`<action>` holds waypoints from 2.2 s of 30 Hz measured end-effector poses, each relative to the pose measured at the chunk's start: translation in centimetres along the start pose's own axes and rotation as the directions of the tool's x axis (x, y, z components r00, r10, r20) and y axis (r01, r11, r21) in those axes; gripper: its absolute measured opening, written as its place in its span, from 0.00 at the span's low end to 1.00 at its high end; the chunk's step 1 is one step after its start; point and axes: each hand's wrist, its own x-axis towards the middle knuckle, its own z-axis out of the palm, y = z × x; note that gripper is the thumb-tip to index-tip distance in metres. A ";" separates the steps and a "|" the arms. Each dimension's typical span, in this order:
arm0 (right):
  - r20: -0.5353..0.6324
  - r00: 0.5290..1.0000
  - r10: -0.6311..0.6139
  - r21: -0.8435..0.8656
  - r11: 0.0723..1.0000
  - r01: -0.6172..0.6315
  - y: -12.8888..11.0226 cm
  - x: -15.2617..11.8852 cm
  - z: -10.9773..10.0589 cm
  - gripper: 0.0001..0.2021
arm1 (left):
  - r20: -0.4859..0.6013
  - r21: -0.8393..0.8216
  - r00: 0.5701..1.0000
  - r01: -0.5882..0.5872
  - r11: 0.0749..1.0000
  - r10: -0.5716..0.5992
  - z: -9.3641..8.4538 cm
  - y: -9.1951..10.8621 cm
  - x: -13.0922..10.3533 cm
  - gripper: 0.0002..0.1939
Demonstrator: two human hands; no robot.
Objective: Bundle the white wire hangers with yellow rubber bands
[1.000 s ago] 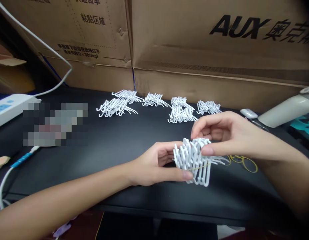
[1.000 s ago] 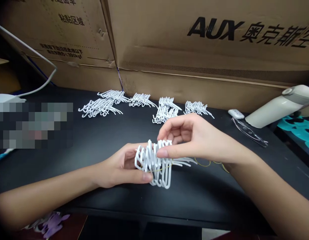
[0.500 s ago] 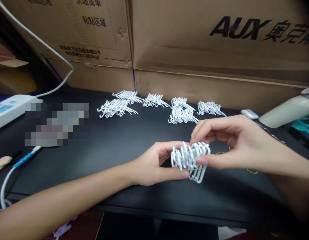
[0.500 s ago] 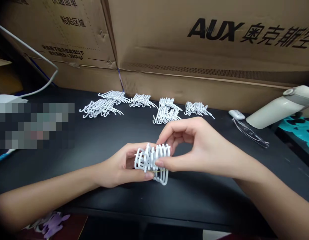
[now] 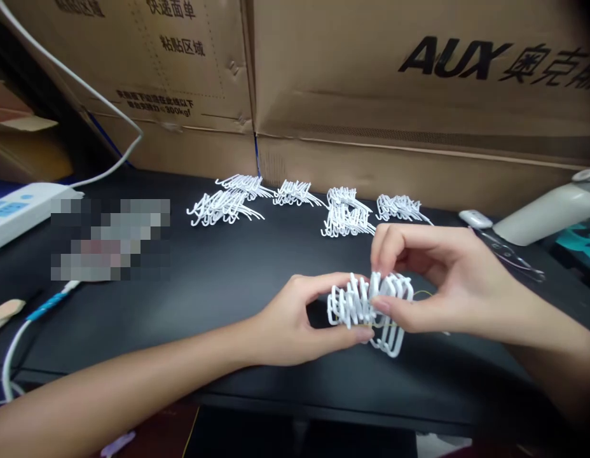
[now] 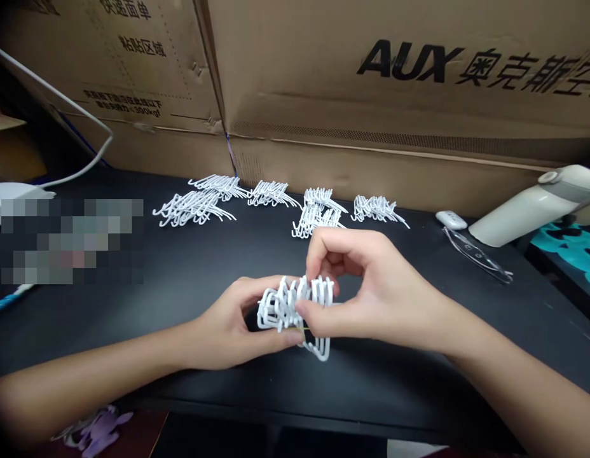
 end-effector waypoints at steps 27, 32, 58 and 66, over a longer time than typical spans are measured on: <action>0.169 0.984 0.046 -0.057 0.998 -0.037 0.6 0.7 0.3 0.13 | 0.011 -0.397 0.993 0.109 0.912 -0.114 0.3 -0.2 0.1 0.15; -0.004 1.000 -0.005 -0.104 0.995 0.004 0.8 0.7 0.1 0.13 | 0.008 -0.476 0.991 0.124 0.871 -0.136 -0.1 -0.4 0.6 0.18; 0.273 0.962 -0.009 -0.307 0.947 0.096 1.3 0.7 0.7 0.14 | -0.008 -0.417 0.965 0.236 0.878 -0.263 0.2 -0.1 0.8 0.10; 0.226 0.971 -0.078 -0.404 0.899 0.166 1.4 0.4 0.9 0.13 | -0.073 -0.409 0.945 0.264 0.874 -0.319 0.3 -0.7 0.9 0.21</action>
